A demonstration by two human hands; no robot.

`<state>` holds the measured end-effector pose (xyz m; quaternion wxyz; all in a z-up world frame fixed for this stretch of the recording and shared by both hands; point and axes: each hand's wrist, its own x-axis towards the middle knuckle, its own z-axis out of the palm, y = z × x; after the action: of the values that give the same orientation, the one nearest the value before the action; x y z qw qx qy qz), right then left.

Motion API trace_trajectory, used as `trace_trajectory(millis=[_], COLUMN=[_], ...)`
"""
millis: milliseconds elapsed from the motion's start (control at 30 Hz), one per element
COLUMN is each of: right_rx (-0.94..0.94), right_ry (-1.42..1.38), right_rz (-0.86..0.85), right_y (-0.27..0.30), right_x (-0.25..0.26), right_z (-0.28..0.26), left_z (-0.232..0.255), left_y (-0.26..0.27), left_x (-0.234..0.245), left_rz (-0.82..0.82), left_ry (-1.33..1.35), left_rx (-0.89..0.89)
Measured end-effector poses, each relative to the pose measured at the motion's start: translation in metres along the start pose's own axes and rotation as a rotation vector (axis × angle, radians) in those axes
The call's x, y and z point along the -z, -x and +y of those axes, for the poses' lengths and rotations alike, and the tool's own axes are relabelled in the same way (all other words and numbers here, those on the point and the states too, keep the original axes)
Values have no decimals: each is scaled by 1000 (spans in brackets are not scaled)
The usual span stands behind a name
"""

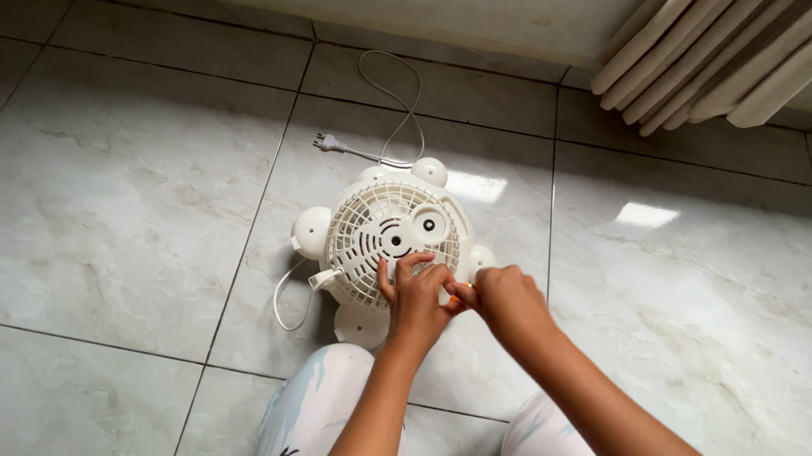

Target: The person sits on the floor and uses an orange screwdriver to remove screws from the back of a small white electric fan. They repeatedly unscrew fasteners, flip the fan over, and remove the black circular covers from the front, leaving the fan partially disassembled.

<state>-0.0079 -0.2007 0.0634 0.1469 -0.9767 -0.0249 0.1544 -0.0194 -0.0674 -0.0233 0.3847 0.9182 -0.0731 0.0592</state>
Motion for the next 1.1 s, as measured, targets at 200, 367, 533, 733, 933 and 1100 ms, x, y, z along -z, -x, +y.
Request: trace_trajectory(millis=[200, 367, 533, 733, 933, 1100], right_rx=[150, 241, 187, -232, -531, -489], right_ry=[-92, -130, -203, -327, -583, -694], right_rz=[42, 99, 193, -99, -413, -347], right_y=[-1, 1, -4, -9, -18, -6], right_x=[-15, -11, -11, -29, -136, -190], right_z=[10, 20, 36, 119, 150, 144], left_z=[3, -12, -24, -93, -114, -100], left_y=[1, 15, 73, 89, 59, 53], left_x=[16, 11, -67, -141, -129, -117], left_rz=[-90, 113, 380, 324, 543, 697], left_ry=[120, 411, 1228, 1577, 1647, 1865], left_rx=[-43, 14, 793, 1480, 1270, 1013])
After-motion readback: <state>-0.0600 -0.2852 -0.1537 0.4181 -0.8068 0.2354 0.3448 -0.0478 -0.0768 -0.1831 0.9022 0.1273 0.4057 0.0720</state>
